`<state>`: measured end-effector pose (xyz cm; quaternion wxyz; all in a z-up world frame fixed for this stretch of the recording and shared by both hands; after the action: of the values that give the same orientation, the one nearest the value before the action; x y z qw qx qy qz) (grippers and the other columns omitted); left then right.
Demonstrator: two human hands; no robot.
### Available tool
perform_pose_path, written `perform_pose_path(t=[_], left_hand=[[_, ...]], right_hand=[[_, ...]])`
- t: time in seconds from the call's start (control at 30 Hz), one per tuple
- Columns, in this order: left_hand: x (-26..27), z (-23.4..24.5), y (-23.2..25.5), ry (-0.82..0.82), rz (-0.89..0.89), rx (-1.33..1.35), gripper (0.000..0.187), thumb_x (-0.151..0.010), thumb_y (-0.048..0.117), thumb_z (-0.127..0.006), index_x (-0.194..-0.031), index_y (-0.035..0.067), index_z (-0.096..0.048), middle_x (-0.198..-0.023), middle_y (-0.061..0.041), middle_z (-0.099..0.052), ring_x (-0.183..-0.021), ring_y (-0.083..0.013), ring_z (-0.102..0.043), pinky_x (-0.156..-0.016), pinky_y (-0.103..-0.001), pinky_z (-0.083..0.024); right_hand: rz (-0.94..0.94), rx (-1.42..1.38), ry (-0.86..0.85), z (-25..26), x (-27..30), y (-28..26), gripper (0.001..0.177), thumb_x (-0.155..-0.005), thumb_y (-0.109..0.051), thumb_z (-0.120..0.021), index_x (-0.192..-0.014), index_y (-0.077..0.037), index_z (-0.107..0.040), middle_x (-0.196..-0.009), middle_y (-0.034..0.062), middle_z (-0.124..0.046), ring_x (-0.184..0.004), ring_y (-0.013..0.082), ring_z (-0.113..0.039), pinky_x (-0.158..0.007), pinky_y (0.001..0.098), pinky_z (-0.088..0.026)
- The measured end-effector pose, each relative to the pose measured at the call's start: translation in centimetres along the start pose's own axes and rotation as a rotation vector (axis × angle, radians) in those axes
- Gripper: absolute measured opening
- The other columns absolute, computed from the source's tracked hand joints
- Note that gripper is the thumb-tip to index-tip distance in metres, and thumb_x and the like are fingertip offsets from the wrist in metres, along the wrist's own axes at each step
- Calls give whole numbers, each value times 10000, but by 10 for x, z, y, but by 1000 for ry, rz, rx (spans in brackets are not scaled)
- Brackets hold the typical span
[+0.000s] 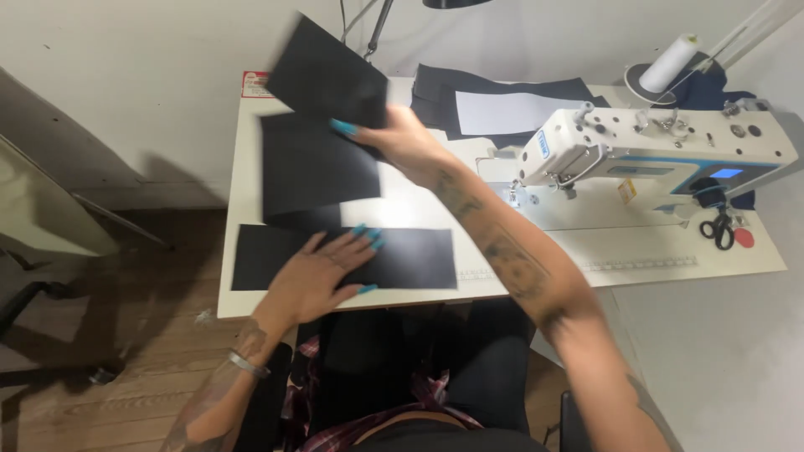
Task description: Cutting leather strips and aligning them with paper templates at a sewing station
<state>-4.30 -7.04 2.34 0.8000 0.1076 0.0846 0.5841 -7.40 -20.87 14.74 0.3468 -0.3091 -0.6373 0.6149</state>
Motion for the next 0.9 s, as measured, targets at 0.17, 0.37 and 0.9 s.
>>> perform_pose_path(t=[0.17,0.37,0.9], left_hand=[[-11,-5,13,-35,-112,-46,543,-859,483,-358,-1338,241,-272,-1413,52,-235,-1302,-161,-173,-1026,-465,-144],[-22,-9,2,-5,-146,-23,572,-843,538,-336,-1336,258,-260,-1417,60,-222,-1295,-147,-182,-1028,-454,-156],[-42,51,-47,315,52,51,561,-863,369,-399,-1355,163,-225,-1410,11,-235,-1272,-146,-267,-1034,-401,-141]], right_hand=[[171,-49,-317,-50,-43,-40,290,-648,-160,-757,-836,-2,-602,-692,106,-633,-601,212,-661,-501,328,-577],[-55,564,32,58,-146,51,394,-541,-272,-828,-777,-26,-630,-603,144,-575,-566,249,-632,-416,368,-502],[593,1274,377,87,-121,-4,378,-866,-268,-519,-1103,23,-474,-932,192,-596,-843,411,-536,-654,477,-439]])
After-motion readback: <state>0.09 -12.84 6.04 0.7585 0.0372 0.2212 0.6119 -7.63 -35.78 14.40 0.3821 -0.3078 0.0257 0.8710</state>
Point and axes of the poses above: each hand's wrist, its own x-axis away from the middle knuckle, its own z-axis out of the back of the hand, y = z × x, the point moved 8 cm from there along -x, towards the middle knuckle
